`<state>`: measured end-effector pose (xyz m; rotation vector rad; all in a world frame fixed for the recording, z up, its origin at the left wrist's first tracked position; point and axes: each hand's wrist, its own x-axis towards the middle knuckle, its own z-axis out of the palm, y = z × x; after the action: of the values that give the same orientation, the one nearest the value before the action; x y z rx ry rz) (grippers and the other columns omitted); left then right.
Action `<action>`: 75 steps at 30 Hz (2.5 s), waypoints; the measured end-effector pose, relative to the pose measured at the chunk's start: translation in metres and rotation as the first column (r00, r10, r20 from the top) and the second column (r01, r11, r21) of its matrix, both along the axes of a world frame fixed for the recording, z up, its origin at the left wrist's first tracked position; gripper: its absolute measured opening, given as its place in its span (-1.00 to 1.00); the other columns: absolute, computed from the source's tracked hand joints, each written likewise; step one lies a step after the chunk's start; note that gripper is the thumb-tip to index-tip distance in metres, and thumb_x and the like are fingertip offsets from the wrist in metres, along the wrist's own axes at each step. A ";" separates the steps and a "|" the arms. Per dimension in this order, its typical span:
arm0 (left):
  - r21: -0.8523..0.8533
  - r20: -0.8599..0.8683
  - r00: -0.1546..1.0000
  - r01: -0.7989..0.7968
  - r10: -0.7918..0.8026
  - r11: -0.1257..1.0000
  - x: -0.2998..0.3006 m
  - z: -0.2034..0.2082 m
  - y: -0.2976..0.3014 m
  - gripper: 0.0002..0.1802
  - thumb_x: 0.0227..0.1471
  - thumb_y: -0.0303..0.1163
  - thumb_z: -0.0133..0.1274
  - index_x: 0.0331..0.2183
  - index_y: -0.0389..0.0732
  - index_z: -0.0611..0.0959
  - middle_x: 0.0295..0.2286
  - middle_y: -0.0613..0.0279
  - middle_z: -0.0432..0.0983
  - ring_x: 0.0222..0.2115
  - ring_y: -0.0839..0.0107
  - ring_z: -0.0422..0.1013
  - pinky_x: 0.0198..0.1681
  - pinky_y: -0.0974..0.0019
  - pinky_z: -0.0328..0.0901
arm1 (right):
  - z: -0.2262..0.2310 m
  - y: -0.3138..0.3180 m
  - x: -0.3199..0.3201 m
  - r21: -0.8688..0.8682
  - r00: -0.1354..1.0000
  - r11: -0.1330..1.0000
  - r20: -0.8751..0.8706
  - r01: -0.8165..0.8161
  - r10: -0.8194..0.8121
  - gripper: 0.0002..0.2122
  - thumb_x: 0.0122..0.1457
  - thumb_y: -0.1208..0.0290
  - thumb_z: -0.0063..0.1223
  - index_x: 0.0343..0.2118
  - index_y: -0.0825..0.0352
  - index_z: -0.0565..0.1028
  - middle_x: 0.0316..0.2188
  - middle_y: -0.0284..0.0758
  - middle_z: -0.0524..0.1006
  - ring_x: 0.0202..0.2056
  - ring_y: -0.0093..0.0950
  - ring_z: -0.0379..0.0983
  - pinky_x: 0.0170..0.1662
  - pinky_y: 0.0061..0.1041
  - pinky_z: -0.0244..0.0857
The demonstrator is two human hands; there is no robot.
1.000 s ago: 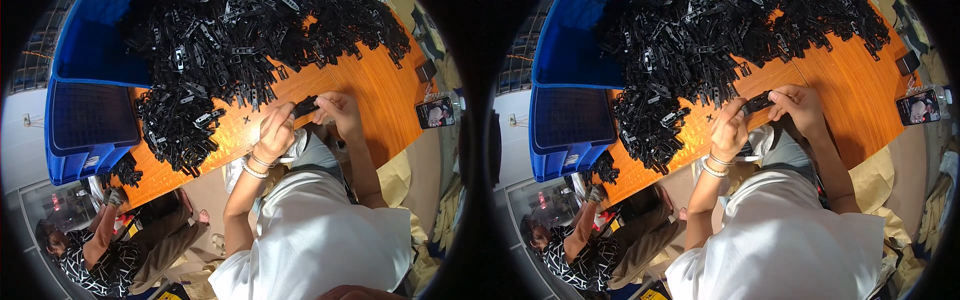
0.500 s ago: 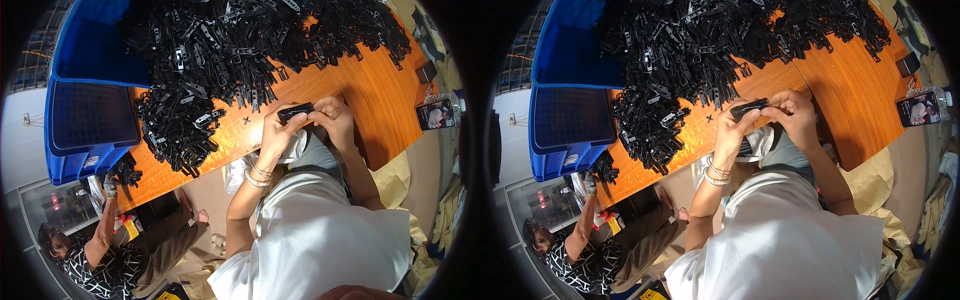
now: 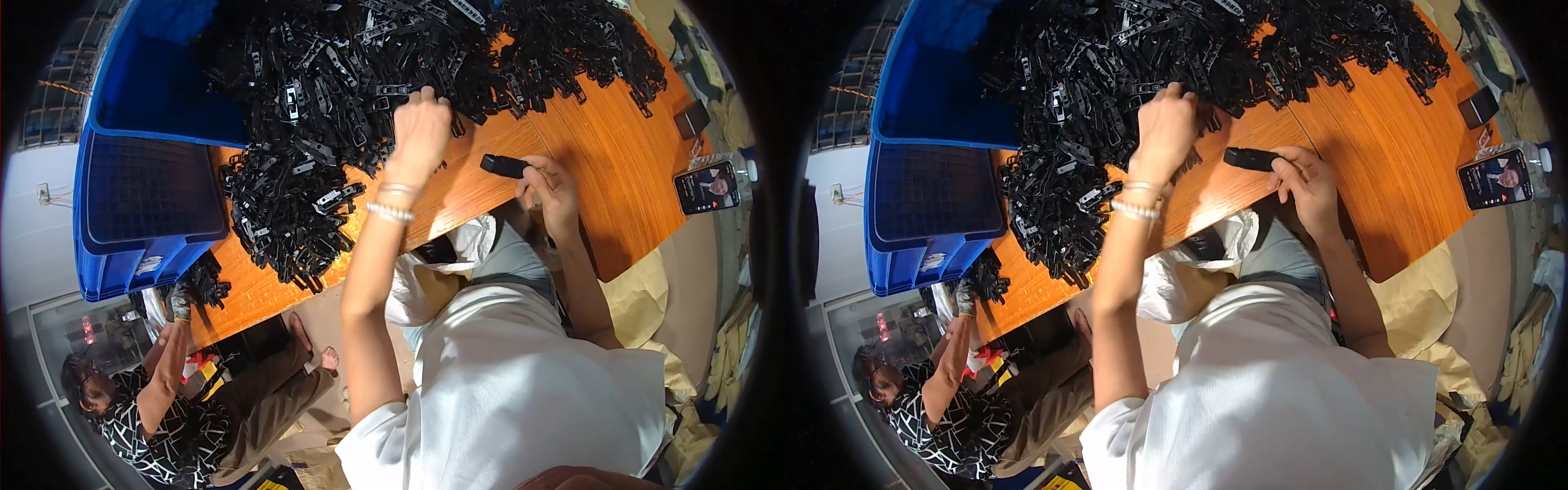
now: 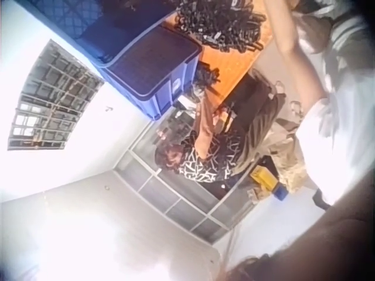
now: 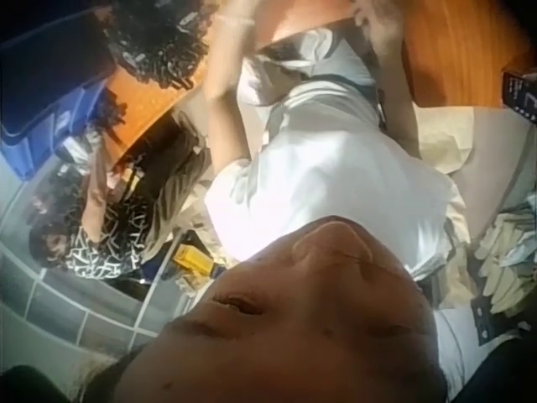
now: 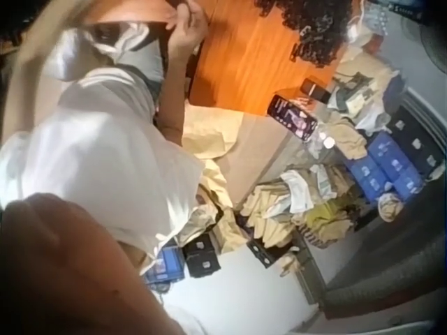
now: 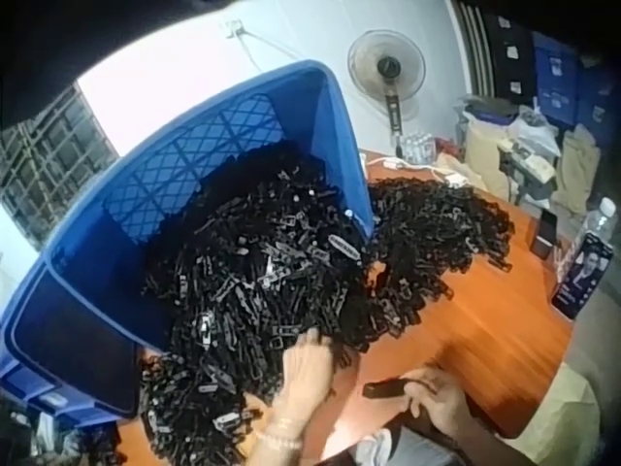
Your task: Assembling small black plastic components at a manufacturing workstation.
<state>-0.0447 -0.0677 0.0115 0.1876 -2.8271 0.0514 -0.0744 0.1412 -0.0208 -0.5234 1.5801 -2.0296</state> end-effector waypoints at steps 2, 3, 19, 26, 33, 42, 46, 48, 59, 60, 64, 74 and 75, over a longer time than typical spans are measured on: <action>-0.248 0.129 0.992 0.026 0.006 0.968 -0.013 -0.006 -0.011 -0.90 -0.30 -0.48 -0.04 -0.68 -0.20 0.57 -0.56 0.13 0.41 -0.52 0.34 0.38 -0.56 0.39 0.27 | -0.001 0.001 0.000 0.015 1.000 1.000 -0.010 -0.012 0.012 -0.86 0.08 0.51 -0.16 -0.30 0.42 0.36 -0.67 -0.33 0.39 -0.71 -0.68 0.21 -0.62 -0.76 0.09; -0.313 0.178 0.984 0.047 0.010 0.948 -0.017 -0.010 -0.015 -0.89 -0.30 -0.47 -0.04 -0.70 -0.17 0.58 -0.58 0.15 0.42 -0.54 0.37 0.38 -0.57 0.42 0.27 | -0.004 0.002 0.000 0.004 1.000 1.000 0.005 -0.022 0.022 -0.86 0.08 0.51 -0.16 -0.30 0.42 0.36 -0.67 -0.33 0.39 -0.72 -0.68 0.21 -0.63 -0.76 0.09; 0.896 -0.303 0.873 0.123 0.383 0.427 0.007 -0.013 -0.026 -0.86 -0.28 -0.57 0.08 -0.62 -0.30 0.42 -0.59 0.23 0.37 -0.66 0.49 0.32 -0.62 0.48 0.22 | -0.022 -0.014 -0.001 0.112 0.993 0.990 0.088 -0.088 0.078 -0.85 0.04 0.57 -0.11 -0.31 0.49 0.34 -0.50 -0.27 0.46 -0.52 -0.61 0.39 -0.47 -0.73 0.26; 0.938 -0.104 0.932 0.208 0.348 -0.278 0.040 0.007 0.007 -0.72 -0.22 -0.70 -0.07 -0.33 -0.38 0.37 -0.57 0.16 0.39 -0.63 0.44 0.39 -0.58 0.47 0.37 | -0.009 -0.020 -0.003 0.073 0.985 0.982 0.033 -0.174 0.172 -0.84 0.04 0.61 -0.13 -0.29 0.50 0.33 -0.47 -0.22 0.47 -0.46 -0.57 0.42 -0.39 -0.67 0.31; 0.988 0.035 0.982 -0.006 0.186 -0.157 0.069 -0.003 0.039 -0.77 -0.03 -0.44 -0.07 -0.30 -0.38 0.48 -0.46 0.27 0.44 -0.46 0.63 0.29 -0.38 0.53 0.19 | 0.008 -0.027 0.008 -0.053 0.986 0.987 -0.082 -0.151 0.146 -0.83 0.02 0.70 -0.17 -0.28 0.51 0.31 -0.44 -0.18 0.46 -0.43 -0.50 0.43 -0.32 -0.61 0.34; 0.976 -0.058 0.985 0.022 0.161 0.217 0.093 -0.003 0.058 -0.67 -0.17 -0.54 0.05 -0.25 -0.37 0.45 -0.49 0.15 0.47 -0.52 0.61 0.36 -0.50 0.59 0.25 | 0.024 -0.024 0.010 0.019 0.929 0.994 -0.353 -0.110 0.109 -0.78 0.01 0.67 -0.15 -0.22 0.50 0.31 -0.32 -0.24 0.40 -0.33 -0.51 0.39 -0.23 -0.63 0.28; 0.985 -0.107 0.980 0.081 0.166 0.154 0.098 0.000 0.067 -0.69 -0.18 -0.58 0.04 -0.27 -0.40 0.45 -0.50 0.18 0.48 -0.55 0.57 0.40 -0.49 0.57 0.28 | 0.027 -0.021 0.008 0.109 0.938 0.946 -0.135 -0.306 0.319 -0.76 0.01 0.64 -0.17 -0.21 0.45 0.32 -0.32 -0.28 0.38 -0.24 -0.54 0.32 -0.12 -0.62 0.16; 0.986 -0.139 0.971 0.117 0.197 0.116 0.098 0.003 0.072 -0.70 -0.18 -0.58 0.03 -0.28 -0.41 0.45 -0.50 0.17 0.48 -0.54 0.54 0.42 -0.49 0.57 0.29 | 0.024 -0.020 0.009 0.114 0.945 0.950 -0.122 -0.292 0.305 -0.76 0.00 0.64 -0.17 -0.21 0.45 0.32 -0.32 -0.29 0.38 -0.24 -0.56 0.32 -0.13 -0.62 0.17; 0.988 -0.095 0.990 0.081 0.102 0.130 0.121 -0.014 0.058 -0.70 -0.13 -0.42 0.03 -0.28 -0.35 0.49 -0.42 0.11 0.47 -0.42 0.44 0.42 -0.37 0.45 0.28 | 0.019 -0.021 0.014 0.077 0.886 0.886 0.116 -0.458 0.448 -0.78 -0.01 0.63 -0.11 -0.25 0.46 0.35 -0.44 -0.35 0.39 -0.40 -0.60 0.37 -0.31 -0.70 0.22; 0.889 -0.175 0.978 0.110 0.109 0.445 0.125 -0.016 0.050 -0.72 -0.16 -0.37 0.06 -0.34 -0.31 0.53 -0.43 0.12 0.47 -0.42 0.37 0.38 -0.34 0.39 0.25 | 0.020 -0.023 0.019 0.235 0.881 0.852 0.050 -0.468 0.471 -0.81 -0.01 0.62 -0.10 -0.28 0.47 0.37 -0.44 -0.33 0.40 -0.42 -0.60 0.37 -0.32 -0.71 0.23; 0.421 -0.134 0.863 -0.396 0.487 0.816 0.148 -0.021 0.004 -0.90 -0.22 -0.53 0.01 -0.50 -0.28 0.56 -0.57 0.13 0.41 -0.58 0.29 0.35 -0.49 0.32 0.26 | 0.003 -0.022 0.037 0.377 0.784 0.806 -0.257 -0.457 0.565 -0.84 -0.05 0.59 -0.04 -0.36 0.49 0.42 -0.38 -0.22 0.44 -0.43 -0.51 0.39 -0.36 -0.64 0.24; 0.173 0.001 0.847 -0.524 0.532 0.834 0.173 -0.009 -0.041 -0.72 -0.30 -0.54 0.04 -0.38 -0.32 0.45 -0.38 -0.03 0.28 -0.51 0.06 0.36 -0.52 0.19 0.28 | -0.006 -0.029 0.040 0.319 0.809 0.841 -0.269 -0.437 0.522 -0.89 -0.04 0.62 -0.07 -0.42 0.47 0.44 -0.54 -0.28 0.42 -0.53 -0.54 0.37 -0.47 -0.63 0.23; 0.174 0.000 0.846 -0.525 0.533 0.833 0.173 -0.008 -0.043 -0.72 -0.30 -0.54 0.04 -0.38 -0.32 0.45 -0.38 -0.03 0.28 -0.51 0.06 0.36 -0.52 0.19 0.28 | -0.010 -0.030 0.037 0.329 0.815 0.843 -0.267 -0.425 0.515 -0.90 -0.03 0.60 -0.07 -0.42 0.47 0.44 -0.55 -0.29 0.41 -0.55 -0.57 0.37 -0.50 -0.65 0.21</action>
<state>0.1283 -0.1109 0.0035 0.9947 -2.6378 -0.0714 -0.0374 0.1113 -0.0305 -1.1008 1.6624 -1.3825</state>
